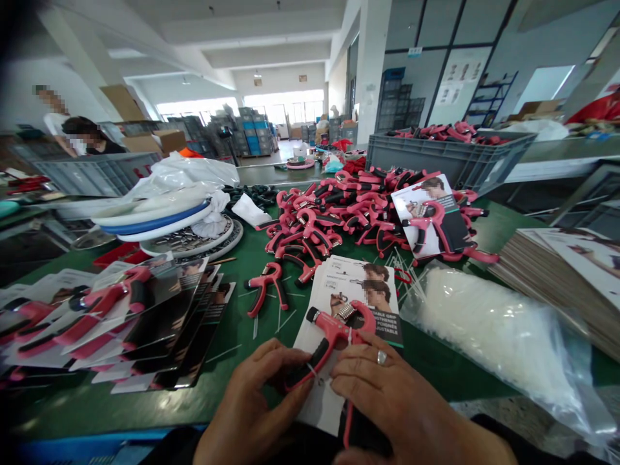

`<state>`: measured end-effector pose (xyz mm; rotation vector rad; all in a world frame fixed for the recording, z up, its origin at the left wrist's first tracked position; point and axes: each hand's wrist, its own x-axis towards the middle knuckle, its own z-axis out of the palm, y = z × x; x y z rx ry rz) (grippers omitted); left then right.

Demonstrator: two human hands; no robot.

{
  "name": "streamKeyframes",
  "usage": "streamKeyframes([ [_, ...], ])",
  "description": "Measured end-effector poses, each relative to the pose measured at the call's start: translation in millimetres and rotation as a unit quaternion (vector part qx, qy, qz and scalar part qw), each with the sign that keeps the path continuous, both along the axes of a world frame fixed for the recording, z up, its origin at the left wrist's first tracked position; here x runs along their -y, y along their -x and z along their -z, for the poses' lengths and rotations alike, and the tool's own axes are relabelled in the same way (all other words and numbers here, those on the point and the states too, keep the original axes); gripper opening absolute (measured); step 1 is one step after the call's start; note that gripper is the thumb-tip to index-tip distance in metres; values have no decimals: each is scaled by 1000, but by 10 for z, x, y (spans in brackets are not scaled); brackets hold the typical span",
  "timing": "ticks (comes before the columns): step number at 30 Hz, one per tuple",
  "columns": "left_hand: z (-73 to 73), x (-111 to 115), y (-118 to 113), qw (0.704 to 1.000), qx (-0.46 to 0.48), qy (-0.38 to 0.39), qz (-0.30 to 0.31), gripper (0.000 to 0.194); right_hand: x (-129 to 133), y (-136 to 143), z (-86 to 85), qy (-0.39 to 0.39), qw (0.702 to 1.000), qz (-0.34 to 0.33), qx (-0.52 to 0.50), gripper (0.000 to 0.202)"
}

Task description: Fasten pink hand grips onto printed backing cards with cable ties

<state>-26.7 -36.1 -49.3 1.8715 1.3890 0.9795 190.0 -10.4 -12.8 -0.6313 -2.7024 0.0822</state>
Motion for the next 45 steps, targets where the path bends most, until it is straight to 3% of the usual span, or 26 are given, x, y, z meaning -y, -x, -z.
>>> streamKeyframes([
  [3, -9, 19, -66, 1000, -13, 6, -6, 16, 54, 118, -13, 29, 995, 87, -39, 12],
  [5, -4, 38, -125, 1000, -10, 9, -19, 15, 90, 217, -22, 32, 990, 134, -13, 9],
  [9, 31, 98, -257, 998, -3, 1, -60, 15, 133, 355, -11, -90, 977, 173, 82, 17],
  [12, 51, 134, -314, 998, -14, -17, -61, 26, 163, 381, 31, -173, 957, 194, 132, 21],
  [17, 35, 124, -292, 998, -30, -53, 5, 30, 219, 299, 123, -201, 950, 172, 164, 27],
  [22, -14, 78, -274, 993, -98, -43, 54, 33, 191, 142, 209, -208, 956, 160, 130, 33],
  [29, -188, 3, -314, 973, -217, -17, 80, 24, 169, 131, 55, -114, 968, 157, 157, 30],
  [34, -146, 40, -302, 984, -153, -21, 83, 23, 217, 253, 84, -147, 940, 194, 241, 35],
  [40, -90, 67, -172, 993, -35, -11, 112, 35, 236, 223, 231, -176, 934, 173, 258, 36],
  [43, -78, 64, -146, 993, -19, -3, 120, 34, 214, 192, 177, -172, 940, 174, 238, 35],
  [45, -66, 60, -155, 994, -13, -7, 113, 34, 188, 184, 99, -125, 949, 166, 236, 34],
])
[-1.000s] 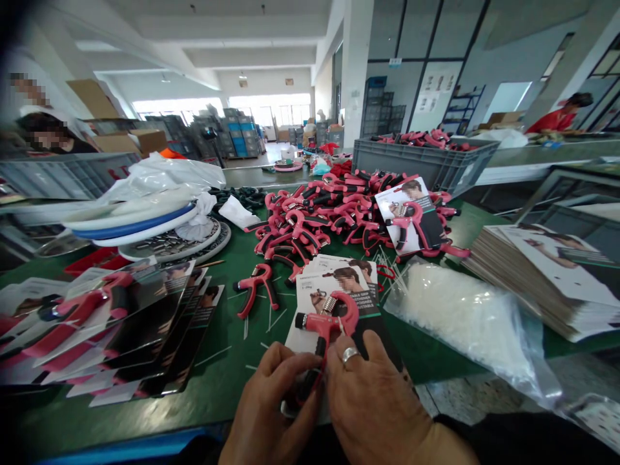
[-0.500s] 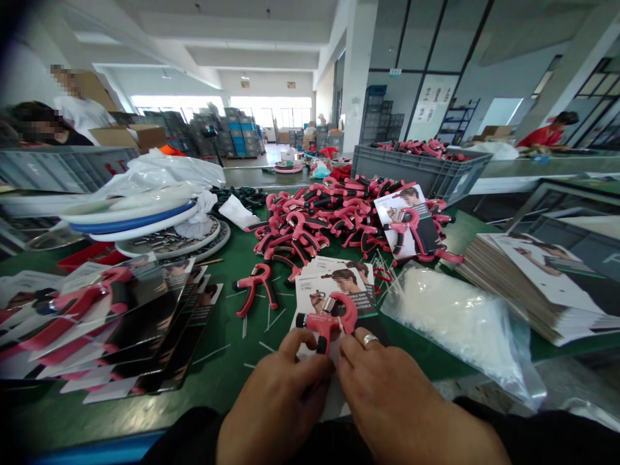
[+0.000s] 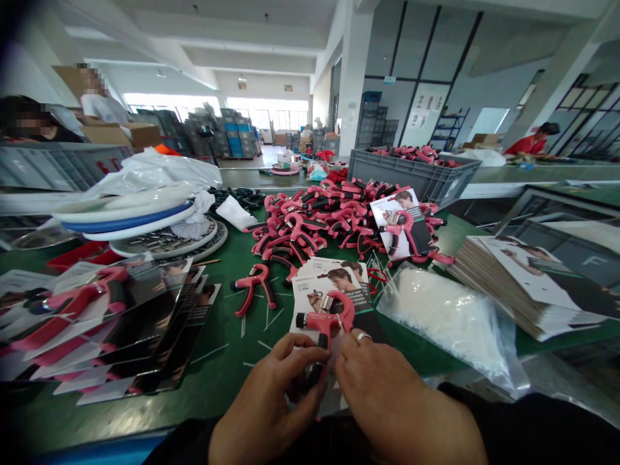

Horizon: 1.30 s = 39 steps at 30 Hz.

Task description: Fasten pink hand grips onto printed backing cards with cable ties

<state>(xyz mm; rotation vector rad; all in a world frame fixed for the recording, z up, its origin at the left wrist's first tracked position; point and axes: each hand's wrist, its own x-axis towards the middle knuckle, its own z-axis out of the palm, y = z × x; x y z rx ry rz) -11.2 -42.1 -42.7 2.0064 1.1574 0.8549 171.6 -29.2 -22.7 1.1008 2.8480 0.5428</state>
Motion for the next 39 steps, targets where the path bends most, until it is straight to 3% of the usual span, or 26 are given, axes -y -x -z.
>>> streamKeyframes([
  [4, 13, -13, -30, 1000, 13, -5, -11, 33, -35, -7, -115, 59, 998, 0, 4, 32],
  [7, 8, -17, -48, 999, 28, 1, -19, 31, -8, -2, -63, 17, 999, 4, 33, 30],
  [11, 3, -10, -86, 999, 48, 13, -19, 32, 57, 17, 145, -88, 992, 4, 86, 37],
  [15, -4, -2, -105, 998, 57, 20, -20, 29, 63, -15, 242, -119, 988, -22, 94, 39],
  [18, -23, -5, -86, 998, 61, 22, -8, 31, 19, -48, 143, -100, 989, -46, 95, 37],
  [22, -34, -11, -72, 998, 54, 20, -4, 33, -57, -22, -116, -11, 995, -54, 82, 27],
  [25, -14, -19, -85, 999, 50, 12, -13, 33, -80, 1, -214, 34, 996, -51, 60, 23],
  [33, 8, -39, -106, 997, 64, 26, -17, 32, -8, -12, 50, -44, 992, -26, 115, 27],
  [39, 24, -33, -129, 998, 54, 18, -23, 33, 2, 53, -62, -56, 989, -34, 135, 32],
])
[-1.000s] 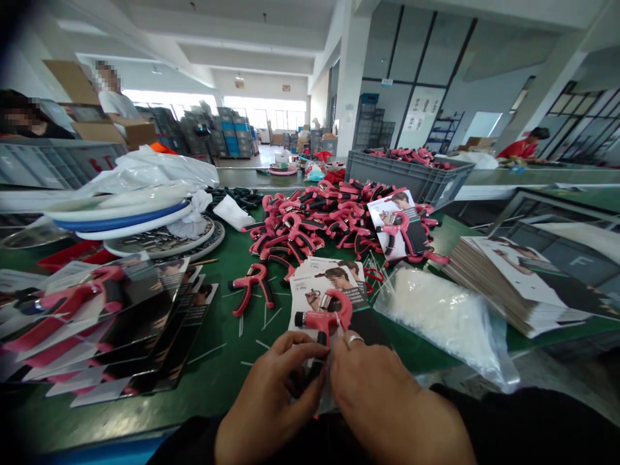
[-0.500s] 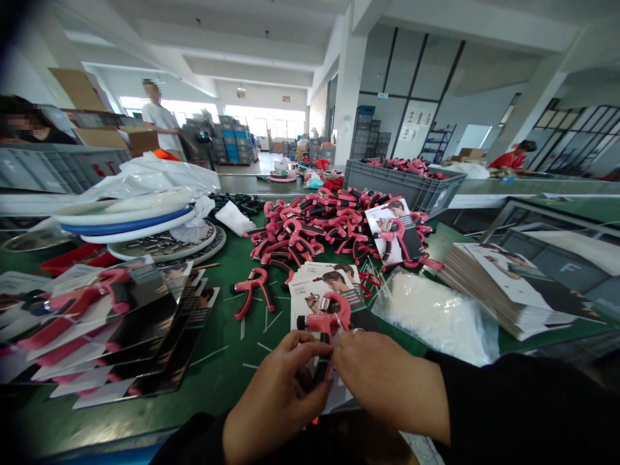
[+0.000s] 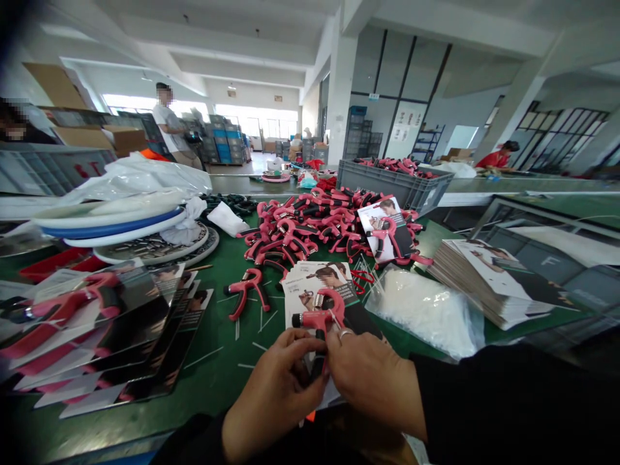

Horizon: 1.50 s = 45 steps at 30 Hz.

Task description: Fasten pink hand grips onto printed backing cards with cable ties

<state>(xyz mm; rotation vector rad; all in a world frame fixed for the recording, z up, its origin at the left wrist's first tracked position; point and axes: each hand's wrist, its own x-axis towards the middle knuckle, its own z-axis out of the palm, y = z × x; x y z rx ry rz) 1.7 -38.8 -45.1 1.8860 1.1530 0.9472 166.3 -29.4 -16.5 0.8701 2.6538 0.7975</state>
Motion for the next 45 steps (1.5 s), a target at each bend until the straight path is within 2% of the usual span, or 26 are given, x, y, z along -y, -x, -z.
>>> streamKeyframes([
  [4, -1, -14, -2, 999, -34, -36, -9, 30, -2, -68, -66, 28, 999, -39, -22, 30],
  [7, -23, -19, -6, 995, -87, -46, 1, 26, -4, -166, -28, 56, 994, -69, -56, 29],
  [11, -80, -35, -26, 985, -161, -56, 13, 20, -32, -232, 8, 49, 989, -86, -113, 33],
  [16, -168, -105, -90, 969, -233, -76, 19, 18, -102, -190, -112, 161, 968, -17, -190, 28],
  [18, -210, -128, -123, 963, -255, -82, 20, 18, -118, -183, -165, 175, 969, -5, -172, 23],
  [22, -314, -151, -167, 946, -312, -87, 32, 18, -110, -223, -179, 110, 990, -60, -69, 13],
  [26, -386, -170, -177, 925, -359, -111, 50, 15, -98, -285, -128, 90, 992, -61, -57, 8],
  [30, -388, -189, -216, 924, -365, -106, 44, 12, -104, -315, -88, 103, 991, -60, -65, 3],
  [37, -317, -193, -316, 954, -292, -72, 17, 12, -128, -319, -58, 113, 988, -50, -87, 13],
  [41, -246, -184, -354, 957, -282, -65, 4, 13, -178, -337, -114, 131, 984, -66, -97, 16],
  [45, -132, -198, -345, 959, -264, -100, -17, 12, -232, -315, -136, 142, 981, -78, -111, 11],
])
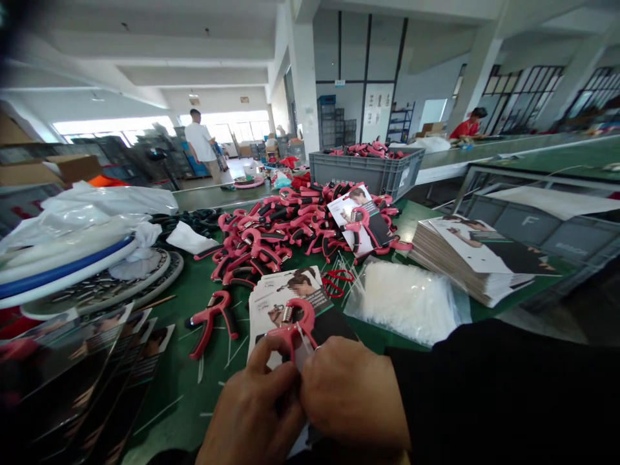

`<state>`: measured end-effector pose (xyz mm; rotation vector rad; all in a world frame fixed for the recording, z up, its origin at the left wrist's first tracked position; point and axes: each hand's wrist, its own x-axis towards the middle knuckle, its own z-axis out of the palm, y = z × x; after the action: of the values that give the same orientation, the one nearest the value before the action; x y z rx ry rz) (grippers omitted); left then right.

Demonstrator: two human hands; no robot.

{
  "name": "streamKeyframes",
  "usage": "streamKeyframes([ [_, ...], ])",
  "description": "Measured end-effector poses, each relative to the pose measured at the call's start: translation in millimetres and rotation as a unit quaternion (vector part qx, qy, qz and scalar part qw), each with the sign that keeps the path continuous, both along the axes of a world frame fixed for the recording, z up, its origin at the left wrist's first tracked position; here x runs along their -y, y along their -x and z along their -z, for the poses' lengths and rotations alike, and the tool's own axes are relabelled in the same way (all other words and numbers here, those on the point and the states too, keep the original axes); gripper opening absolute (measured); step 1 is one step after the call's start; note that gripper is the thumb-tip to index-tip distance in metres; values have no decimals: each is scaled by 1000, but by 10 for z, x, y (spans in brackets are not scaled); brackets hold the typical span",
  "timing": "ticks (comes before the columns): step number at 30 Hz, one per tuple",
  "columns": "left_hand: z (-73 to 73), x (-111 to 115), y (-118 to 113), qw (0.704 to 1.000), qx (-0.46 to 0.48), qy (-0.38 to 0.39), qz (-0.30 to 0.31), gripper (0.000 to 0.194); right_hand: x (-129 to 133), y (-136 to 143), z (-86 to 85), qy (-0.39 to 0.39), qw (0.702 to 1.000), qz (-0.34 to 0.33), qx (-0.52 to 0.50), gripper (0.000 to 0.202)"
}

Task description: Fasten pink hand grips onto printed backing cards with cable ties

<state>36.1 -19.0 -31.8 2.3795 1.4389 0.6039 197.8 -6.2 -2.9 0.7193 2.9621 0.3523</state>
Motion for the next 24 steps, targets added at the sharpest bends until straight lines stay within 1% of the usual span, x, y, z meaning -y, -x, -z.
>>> streamKeyframes([
  [4, 155, -26, 124, 998, 27, -51, -10, 15, -6, 50, -42, 1, 1000, -6, -14, 8],
  [6, 245, -26, 212, 995, 65, -78, -5, 21, -57, 15, -88, 31, 999, 0, -38, 7],
  [7, 289, -20, 254, 992, 83, -93, 1, 24, -119, -31, -106, 61, 996, 27, -57, 9],
  [9, 363, 7, 324, 987, 101, -128, 6, 29, -342, -174, -100, 134, 979, 120, -98, 17],
  [10, 388, 24, 350, 984, 101, -144, 4, 32, -499, -260, -64, 137, 958, 220, -119, 25],
  [11, 405, 41, 369, 983, 98, -157, 0, 34, -675, -347, -2, 115, 948, 271, -124, 30],
  [13, 412, 69, 392, 982, 88, -167, -13, 36, -1031, -489, 182, 93, 933, 329, -112, 25],
  [15, 397, 83, 403, 985, 76, -157, -11, 37, -1312, -551, 387, 91, 923, 363, -87, 24],
  [17, 376, 87, 411, 987, 71, -147, -11, 38, -1472, -523, 543, 102, 916, 382, -65, 27],
  [18, 368, 87, 415, 987, 73, -143, -16, 38, -1512, -483, 590, 110, 913, 389, -57, 28],
  [19, 362, 87, 421, 987, 78, -138, -22, 37, -1534, -435, 617, 120, 910, 393, -53, 28],
  [21, 355, 87, 440, 987, 93, -123, -34, 36, -1558, -344, 620, 142, 904, 400, -55, 28],
  [24, 353, 83, 497, 989, 110, -93, -27, 37, -1621, -323, 535, 182, 891, 410, -77, 28],
])
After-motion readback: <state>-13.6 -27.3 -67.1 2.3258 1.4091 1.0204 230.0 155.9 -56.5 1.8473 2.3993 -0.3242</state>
